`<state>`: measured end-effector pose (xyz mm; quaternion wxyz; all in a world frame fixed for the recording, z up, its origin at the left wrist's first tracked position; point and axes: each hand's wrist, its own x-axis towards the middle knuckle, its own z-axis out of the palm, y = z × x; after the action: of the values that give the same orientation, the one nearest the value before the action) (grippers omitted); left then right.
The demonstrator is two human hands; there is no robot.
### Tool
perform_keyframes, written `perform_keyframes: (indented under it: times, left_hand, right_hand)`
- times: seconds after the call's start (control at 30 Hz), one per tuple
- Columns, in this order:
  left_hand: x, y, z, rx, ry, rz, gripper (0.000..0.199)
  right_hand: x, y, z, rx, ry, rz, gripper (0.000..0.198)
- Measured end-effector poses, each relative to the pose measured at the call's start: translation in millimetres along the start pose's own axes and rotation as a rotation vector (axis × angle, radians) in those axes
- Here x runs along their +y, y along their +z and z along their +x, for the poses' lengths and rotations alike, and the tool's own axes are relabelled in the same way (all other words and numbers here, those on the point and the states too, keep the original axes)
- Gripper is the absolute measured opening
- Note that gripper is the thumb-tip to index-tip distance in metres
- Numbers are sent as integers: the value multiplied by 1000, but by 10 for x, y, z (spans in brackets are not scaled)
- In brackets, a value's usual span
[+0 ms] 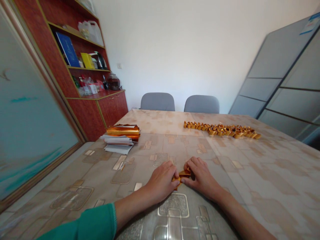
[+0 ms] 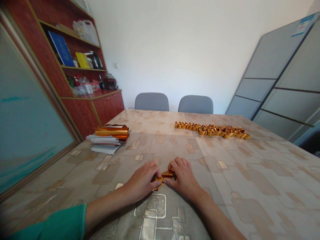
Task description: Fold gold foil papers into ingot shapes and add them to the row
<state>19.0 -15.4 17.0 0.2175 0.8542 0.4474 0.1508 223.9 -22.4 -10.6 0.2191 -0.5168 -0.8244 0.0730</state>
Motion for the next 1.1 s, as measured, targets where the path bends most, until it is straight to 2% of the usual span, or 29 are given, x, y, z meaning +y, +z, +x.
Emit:
perform_keyframes:
  times: [0.13,0.23,0.3,0.4,0.5,0.6,0.7,0.8,1.1]
  left_hand:
    - [-18,-3,-18,34,23,45,17]
    - [-43,6,-17,36,32,55,17]
    - [-52,14,-13,39,64,47,12]
    - [-57,17,0,19,118,17,3]
    - [-67,5,25,16,107,-26,10]
    - [-86,-7,46,69,49,4,7]
    - [-101,-3,49,80,-1,33,14]
    - [-102,13,44,48,8,1,13]
    - [-89,35,22,41,11,-99,18]
  right_hand:
    - [39,-47,14,-22,-23,77,26]
    - [80,-139,9,-46,-85,204,17]
    - [99,-200,-2,-61,-115,291,24]
    - [108,-228,-7,-75,-81,360,37]
    - [107,-173,13,-65,-30,317,24]
    - [113,-111,38,-44,-24,250,5]
    - [125,-98,48,-52,-54,198,10]
    - [130,-109,52,-63,-68,178,6]
    - [63,-162,61,-83,-39,286,11]
